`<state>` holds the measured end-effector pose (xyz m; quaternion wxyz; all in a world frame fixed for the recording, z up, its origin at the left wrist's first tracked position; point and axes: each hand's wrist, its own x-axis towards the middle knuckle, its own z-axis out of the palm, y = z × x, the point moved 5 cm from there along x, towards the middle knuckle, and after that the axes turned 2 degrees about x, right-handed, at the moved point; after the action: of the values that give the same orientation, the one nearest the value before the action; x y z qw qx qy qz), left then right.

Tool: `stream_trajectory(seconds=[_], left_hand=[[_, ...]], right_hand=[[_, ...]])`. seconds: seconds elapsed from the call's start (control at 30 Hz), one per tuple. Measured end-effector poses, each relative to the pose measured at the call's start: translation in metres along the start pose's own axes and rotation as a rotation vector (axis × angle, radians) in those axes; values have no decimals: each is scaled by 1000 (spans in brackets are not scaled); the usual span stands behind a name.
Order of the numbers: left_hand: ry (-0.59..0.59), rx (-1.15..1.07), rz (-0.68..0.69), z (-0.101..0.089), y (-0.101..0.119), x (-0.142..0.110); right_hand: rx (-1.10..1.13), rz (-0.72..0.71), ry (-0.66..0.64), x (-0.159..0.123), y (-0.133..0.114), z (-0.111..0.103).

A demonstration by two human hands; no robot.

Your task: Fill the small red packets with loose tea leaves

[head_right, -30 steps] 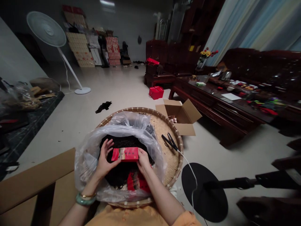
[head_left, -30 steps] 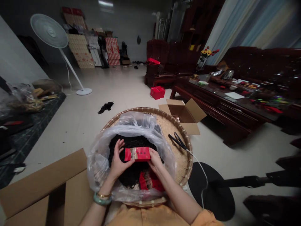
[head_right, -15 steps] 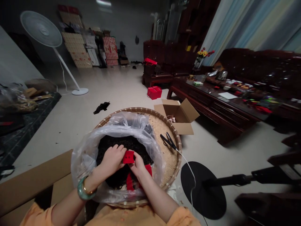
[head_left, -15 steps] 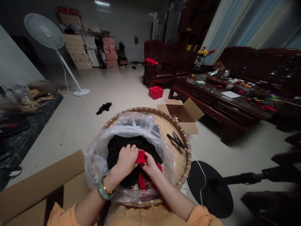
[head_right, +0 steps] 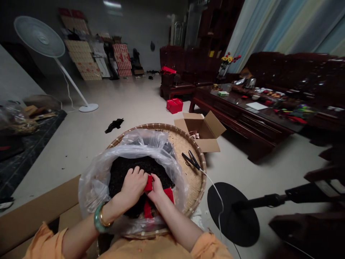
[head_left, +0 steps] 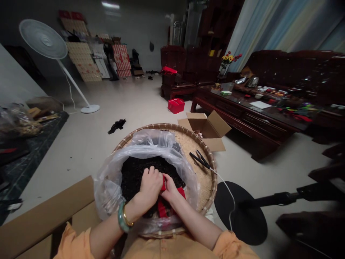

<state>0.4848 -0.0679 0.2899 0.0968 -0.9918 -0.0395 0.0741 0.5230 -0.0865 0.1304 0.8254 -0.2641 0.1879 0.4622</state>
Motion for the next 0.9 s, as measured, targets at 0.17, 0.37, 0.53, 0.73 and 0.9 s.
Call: stream_trajectory(seconds=[0.17, 0.37, 0.53, 0.73, 0.9], left_hand=[[83, -54, 28, 10, -16, 0], [153, -112, 12, 15, -37, -7], [177, -50, 59, 3, -21, -12], [164, 13, 98, 1, -12, -8], [160, -21, 66, -5, -20, -12]], right_hand=[[99, 44, 32, -1, 0, -1], [127, 69, 25, -9, -4, 0], [147, 77, 61, -12, -4, 4], [133, 80, 107, -15, -4, 4], [152, 128, 85, -14, -3, 1]])
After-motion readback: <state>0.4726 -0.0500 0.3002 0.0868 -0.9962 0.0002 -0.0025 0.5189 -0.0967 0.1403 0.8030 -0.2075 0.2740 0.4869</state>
